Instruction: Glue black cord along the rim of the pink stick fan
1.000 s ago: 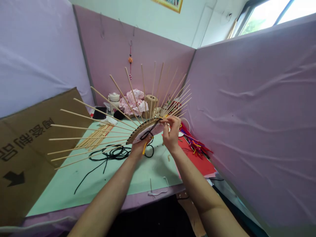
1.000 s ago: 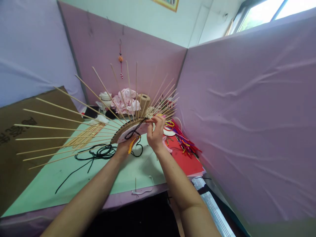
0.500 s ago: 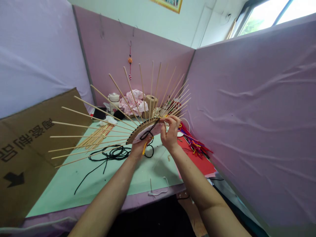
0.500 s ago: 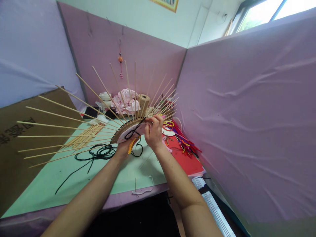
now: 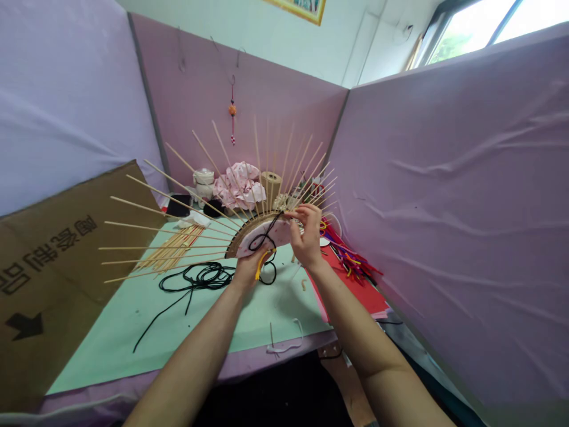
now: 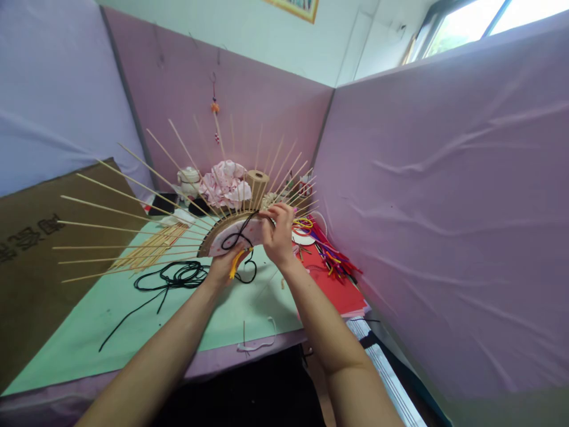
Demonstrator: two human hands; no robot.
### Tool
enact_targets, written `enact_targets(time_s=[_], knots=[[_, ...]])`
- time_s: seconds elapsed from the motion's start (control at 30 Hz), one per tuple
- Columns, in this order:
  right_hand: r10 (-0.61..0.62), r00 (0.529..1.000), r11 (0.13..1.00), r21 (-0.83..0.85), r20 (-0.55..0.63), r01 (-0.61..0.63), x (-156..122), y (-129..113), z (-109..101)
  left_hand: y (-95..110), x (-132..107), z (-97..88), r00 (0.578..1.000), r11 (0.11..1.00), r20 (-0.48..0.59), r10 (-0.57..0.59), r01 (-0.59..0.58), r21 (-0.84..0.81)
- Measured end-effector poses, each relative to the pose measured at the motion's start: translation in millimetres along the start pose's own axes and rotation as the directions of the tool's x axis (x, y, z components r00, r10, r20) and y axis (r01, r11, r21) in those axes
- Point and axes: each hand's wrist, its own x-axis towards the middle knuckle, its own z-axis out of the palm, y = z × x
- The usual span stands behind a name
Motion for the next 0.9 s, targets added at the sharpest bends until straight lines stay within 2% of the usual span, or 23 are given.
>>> enact_targets(time_s=[0.1,0.27,0.47,0.73,0.9], knots=[[0.088,0.992,0.985,0.154,-0.088,-0.073,-1.8,3.8,-0.2,-1.8,3.4,-2.9,0.999,0.996,-0.052,-0.013,0.009,-0.084],[-0.012,1.0,1.0,0.017,0.009,0.012,-8.6,4.5,1.7,2.7,1.1,-1.4,0.998,0.992,-0.044,-0.034,0.028,-0.12],[-0.069,0.996,0.992,-0.098,0.054,0.074,-2.3,-2.1,2.4,2.5,0.7,-0.4,0.999,0.992,-0.026,-0.029,0.026,-0.12],[-0.073,0.995,0.985,-0.149,0.065,0.082,5.6,-3.2,0.3,1.7,-0.9,1.0,1.0,0.998,-0.007,-0.028,0.028,-0.054],[-0.078,0.987,0.987,-0.129,0.143,0.097,7.1,0.2,0.4,1.8,-1.0,-0.4,0.999,0.998,-0.001,-0.038,0.038,-0.051]])
